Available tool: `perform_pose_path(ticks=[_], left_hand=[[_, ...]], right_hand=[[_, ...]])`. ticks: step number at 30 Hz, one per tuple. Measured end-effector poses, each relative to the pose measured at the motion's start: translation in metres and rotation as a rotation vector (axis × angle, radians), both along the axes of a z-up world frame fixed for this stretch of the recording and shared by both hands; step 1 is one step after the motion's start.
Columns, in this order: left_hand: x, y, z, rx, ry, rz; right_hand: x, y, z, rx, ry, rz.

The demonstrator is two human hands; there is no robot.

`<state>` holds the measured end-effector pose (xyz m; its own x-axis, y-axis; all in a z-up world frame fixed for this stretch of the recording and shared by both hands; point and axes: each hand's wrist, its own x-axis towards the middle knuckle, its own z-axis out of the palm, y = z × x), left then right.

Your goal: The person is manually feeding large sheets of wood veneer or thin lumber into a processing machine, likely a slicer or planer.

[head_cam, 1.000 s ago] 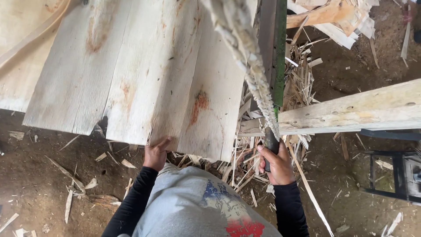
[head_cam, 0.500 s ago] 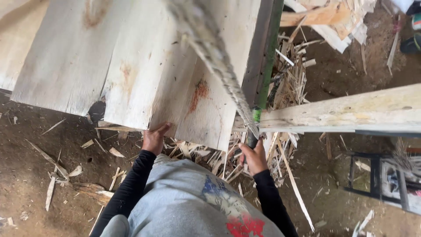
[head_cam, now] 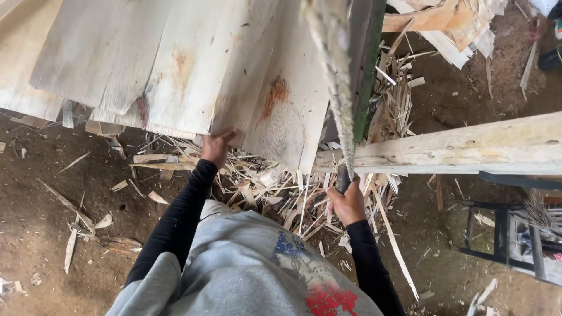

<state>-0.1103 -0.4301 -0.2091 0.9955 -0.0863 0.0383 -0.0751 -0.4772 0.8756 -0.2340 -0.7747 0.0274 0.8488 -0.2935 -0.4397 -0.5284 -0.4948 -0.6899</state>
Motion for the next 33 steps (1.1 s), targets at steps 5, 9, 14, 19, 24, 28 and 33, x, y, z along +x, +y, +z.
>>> perform_pose_path(ticks=[5,9,14,19,24,28,33], left_hand=[[0.004,-0.009,-0.005,0.248,-0.253,-0.052],[0.008,-0.013,0.032,-0.397,0.241,0.028],[0.019,-0.015,0.021,-0.700,0.293,0.126],[0.023,-0.017,0.023,-0.645,0.281,0.162],[0.016,-0.013,-0.023,-0.064,-0.164,-0.047],[0.042,-0.003,-0.012,-0.043,-0.091,-0.007],[0.023,-0.027,0.007,-0.062,0.107,0.033]], right_hand=[[0.001,0.006,0.033,0.029,-0.024,-0.040],[0.002,0.015,0.030,-0.011,-0.085,-0.077],[0.004,0.010,-0.012,-0.129,-0.059,-0.034],[0.008,0.002,0.023,-0.112,-0.021,0.012],[0.000,0.011,0.013,-0.081,-0.051,-0.081],[-0.008,-0.039,-0.163,-0.501,-0.537,0.242],[-0.008,-0.010,-0.107,-0.039,-0.118,-0.139]])
